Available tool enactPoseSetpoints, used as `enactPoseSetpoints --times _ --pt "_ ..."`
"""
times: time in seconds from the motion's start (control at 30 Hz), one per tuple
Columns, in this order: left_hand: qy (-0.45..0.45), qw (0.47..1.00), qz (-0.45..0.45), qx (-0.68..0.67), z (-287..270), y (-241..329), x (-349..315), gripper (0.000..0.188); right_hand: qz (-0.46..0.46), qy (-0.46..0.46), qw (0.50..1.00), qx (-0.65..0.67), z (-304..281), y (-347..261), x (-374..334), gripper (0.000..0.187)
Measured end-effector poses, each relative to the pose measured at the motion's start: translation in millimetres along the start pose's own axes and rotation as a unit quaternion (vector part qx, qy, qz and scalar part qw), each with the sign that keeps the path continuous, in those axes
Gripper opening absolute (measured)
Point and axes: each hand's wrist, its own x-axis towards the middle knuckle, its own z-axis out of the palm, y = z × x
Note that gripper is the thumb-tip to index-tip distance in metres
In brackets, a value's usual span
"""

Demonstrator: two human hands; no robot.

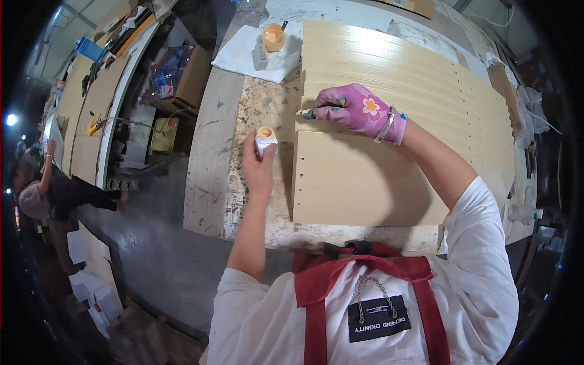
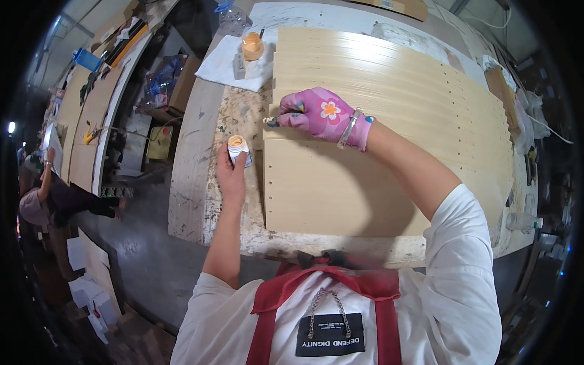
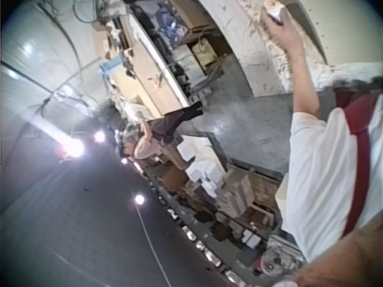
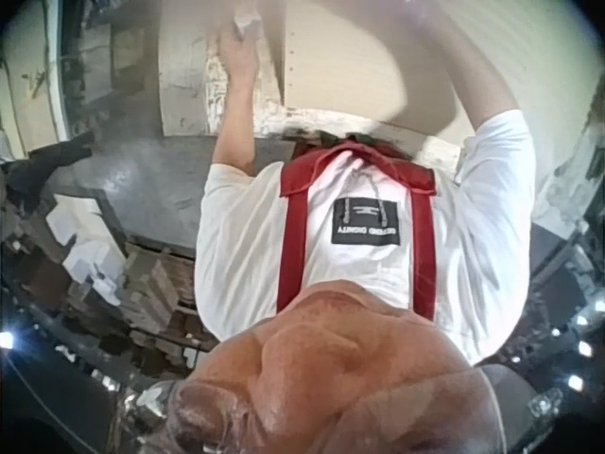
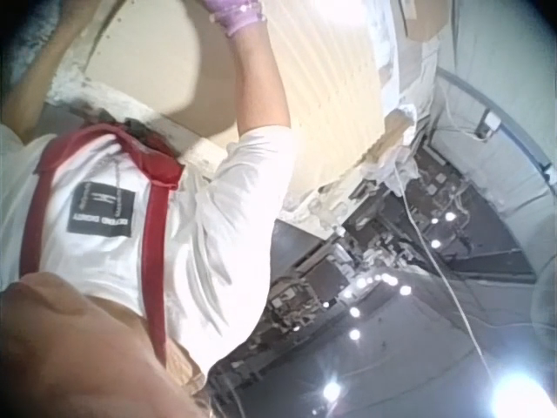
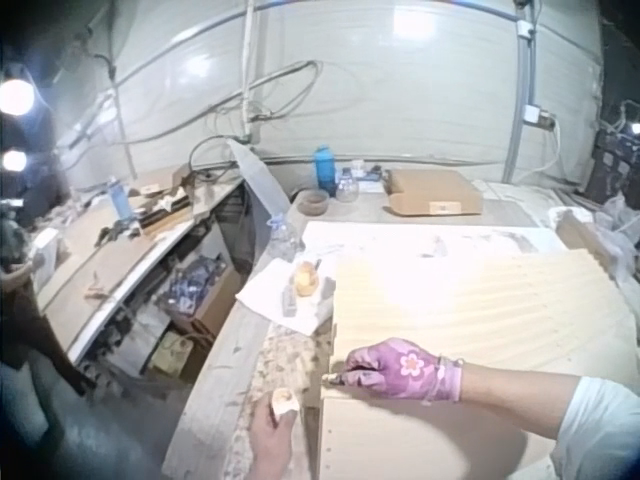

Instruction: The person wipes down wooden panels with a cloth, applies paint to small holes using a brush, and wipes the surfaces again before stacking the panels.

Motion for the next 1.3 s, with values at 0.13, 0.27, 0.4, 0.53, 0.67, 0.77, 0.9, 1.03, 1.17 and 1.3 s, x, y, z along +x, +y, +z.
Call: enactPoseSetpoints --times 0.13,0.27,0.4,0.53,0.67,0.77,0.9,1.03,1.17,1.3 --pt "-0.009 1.000 0.009 0.017 0.3 5.4 -0.3 0.042 0.008 -0.027 0.998 -0.057 4.0 -3.6 7.9 0.021" --pt "-0.011 1.000 0.009 0.017 1.1 7.2 -0.5 0.042 0.004 -0.031 0.997 -0.072 4.8 -2.5 11.5 0.020" --pt "-0.011 1.000 0.011 0.013 0.4 3.9 -0.5 0.042 0.035 -0.034 0.993 -0.108 5.9 -7.4 18.2 0.018" --pt "-0.011 1.000 0.005 0.005 1.1 6.0 -0.5 0.043 0.049 -0.015 0.993 -0.105 10.2 -2.5 16.8 0.015" --pt "-0.006 1.000 0.000 0.008 0.5 1.8 -0.4 0.043 0.029 0.020 0.998 -0.049 12.3 0.2 10.1 0.015" --pt "-0.007 1.000 0.006 0.007 0.9 2.7 -0.5 0.043 0.051 -0.002 0.994 -0.100 11.3 -4.2 9.6 0.014" --pt "-0.023 1.000 -0.015 0.007 1.2 8.7 -0.7 0.043 0.024 0.039 0.993 -0.109 16.0 -0.8 10.2 0.014" --pt "-0.015 0.999 -0.014 0.039 -0.6 11.4 -1.6 0.044 0.035 0.108 0.991 -0.069 2.4 10.3 5.9 0.016" --pt "-0.001 1.000 -0.001 0.017 2.2 6.0 -1.3 0.044 0.038 0.060 0.997 -0.032 -16.4 16.2 7.9 0.017" --pt "-0.002 1.000 0.002 0.021 0.3 3.5 -1.9 0.044 0.007 0.013 0.993 -0.120 -14.1 5.2 20.0 0.015"
